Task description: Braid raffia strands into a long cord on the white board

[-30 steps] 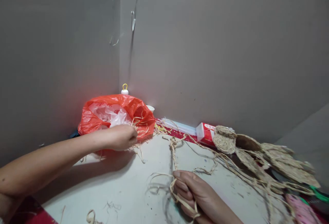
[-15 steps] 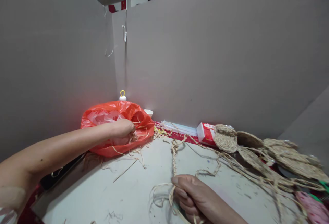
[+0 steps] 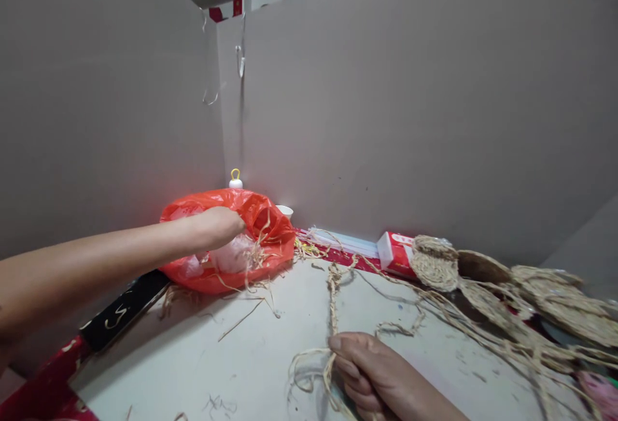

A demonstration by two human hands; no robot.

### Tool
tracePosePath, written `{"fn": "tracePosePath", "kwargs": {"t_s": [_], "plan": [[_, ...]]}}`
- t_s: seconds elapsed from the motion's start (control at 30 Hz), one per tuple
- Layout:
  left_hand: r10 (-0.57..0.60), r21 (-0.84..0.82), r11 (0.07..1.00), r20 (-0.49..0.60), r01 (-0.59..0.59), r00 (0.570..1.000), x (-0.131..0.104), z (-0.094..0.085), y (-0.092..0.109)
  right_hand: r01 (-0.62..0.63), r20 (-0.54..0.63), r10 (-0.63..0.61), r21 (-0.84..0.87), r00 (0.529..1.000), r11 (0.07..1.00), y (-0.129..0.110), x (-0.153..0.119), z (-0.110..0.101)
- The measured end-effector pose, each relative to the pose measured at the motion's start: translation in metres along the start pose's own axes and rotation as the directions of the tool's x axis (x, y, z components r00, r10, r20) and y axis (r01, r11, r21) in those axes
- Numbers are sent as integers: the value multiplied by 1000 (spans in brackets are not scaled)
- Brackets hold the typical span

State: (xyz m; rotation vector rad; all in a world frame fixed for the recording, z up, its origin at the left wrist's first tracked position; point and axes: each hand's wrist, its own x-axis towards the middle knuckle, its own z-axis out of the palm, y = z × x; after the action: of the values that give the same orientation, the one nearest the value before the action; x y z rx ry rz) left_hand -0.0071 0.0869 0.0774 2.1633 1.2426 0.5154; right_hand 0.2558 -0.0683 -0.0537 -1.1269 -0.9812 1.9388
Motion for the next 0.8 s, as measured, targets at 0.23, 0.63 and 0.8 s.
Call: {"fn": "tracePosePath", "kwargs": {"t_s": [0.23,0.63,0.8], "plan": [[87,247,963,89,-106,992,-8,-1,19,0,13,0,-15,1000,1000,0,0,-1],[166,-6,985,268,-170,949,-47,67,47,-4,26,3,39,1000,999,-6,-5,3],[38,-332,935,449,127,893,-57,112,41,-11,24,9,58,1000,998,-8,-6,3]]}}
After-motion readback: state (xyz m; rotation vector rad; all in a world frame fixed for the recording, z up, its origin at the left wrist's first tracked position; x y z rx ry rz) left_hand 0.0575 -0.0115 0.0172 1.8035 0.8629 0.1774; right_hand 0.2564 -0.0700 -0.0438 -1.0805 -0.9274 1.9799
